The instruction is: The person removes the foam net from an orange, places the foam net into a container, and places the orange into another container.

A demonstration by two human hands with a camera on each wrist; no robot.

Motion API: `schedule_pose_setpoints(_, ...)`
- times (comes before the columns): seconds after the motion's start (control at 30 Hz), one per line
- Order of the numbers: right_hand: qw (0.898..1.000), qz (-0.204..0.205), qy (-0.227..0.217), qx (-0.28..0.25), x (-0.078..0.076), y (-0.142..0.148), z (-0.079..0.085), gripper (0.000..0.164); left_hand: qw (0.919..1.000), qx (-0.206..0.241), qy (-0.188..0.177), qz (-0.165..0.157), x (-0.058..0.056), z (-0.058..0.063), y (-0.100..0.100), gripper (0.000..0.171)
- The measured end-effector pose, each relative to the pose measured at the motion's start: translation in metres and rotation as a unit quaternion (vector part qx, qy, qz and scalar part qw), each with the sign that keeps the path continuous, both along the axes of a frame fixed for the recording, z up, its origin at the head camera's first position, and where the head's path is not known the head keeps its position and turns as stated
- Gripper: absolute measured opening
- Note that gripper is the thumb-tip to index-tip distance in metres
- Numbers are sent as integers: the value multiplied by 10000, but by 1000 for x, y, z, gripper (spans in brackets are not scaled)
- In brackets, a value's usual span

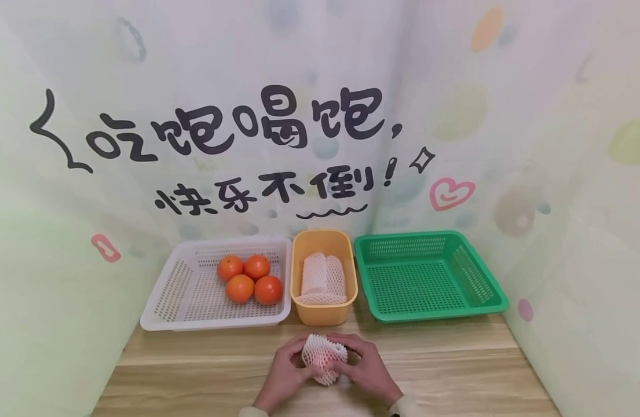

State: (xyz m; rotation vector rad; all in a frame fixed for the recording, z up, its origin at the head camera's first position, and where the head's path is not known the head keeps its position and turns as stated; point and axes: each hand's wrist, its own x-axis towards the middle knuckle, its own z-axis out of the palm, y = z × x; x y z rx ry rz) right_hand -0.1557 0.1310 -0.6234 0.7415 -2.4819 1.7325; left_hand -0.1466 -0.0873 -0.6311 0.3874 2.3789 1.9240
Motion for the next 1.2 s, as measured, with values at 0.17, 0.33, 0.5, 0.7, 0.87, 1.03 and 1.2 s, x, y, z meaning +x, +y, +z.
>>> schedule_pose_setpoints(0.17, 9994, -265, 239, 11, 1, -3, 4, 42, 9989, -178, 406, 150, -2, 5, -1, 46)
schedule_pose_setpoints(0.33, 9980, -367, 501, -121, 1, -5, 7, 33, 9978, -297, 525, 261, -2, 7, -2, 35)
schedule_pose_setpoints(0.5, 9964, -381, 674, -338, 2, -8, 11, 27, 9964, -55, 775, 332, -2, 11, 0, 23)
schedule_pose_setpoints(0.7, 9942, -489, 715, -642, 4, -12, 13, 30, 9947, 224, 827, 569, 4, 31, 6, 29)
schedule_pose_setpoints(0.87, 9928, -639, 608, -811, 9, -18, 26, 34, 9908, 161, 1184, 633, 6, 41, 7, 31)
schedule_pose_setpoints(1.03, 9921, -887, 305, -827, 15, -21, 46, 27, 9919, 144, 1086, 651, 2, 28, 5, 26)
schedule_pose_setpoints(1.2, 9878, -1158, -519, -905, 16, -21, 53, 19, 9960, -350, 798, 209, 1, 17, 3, 50)
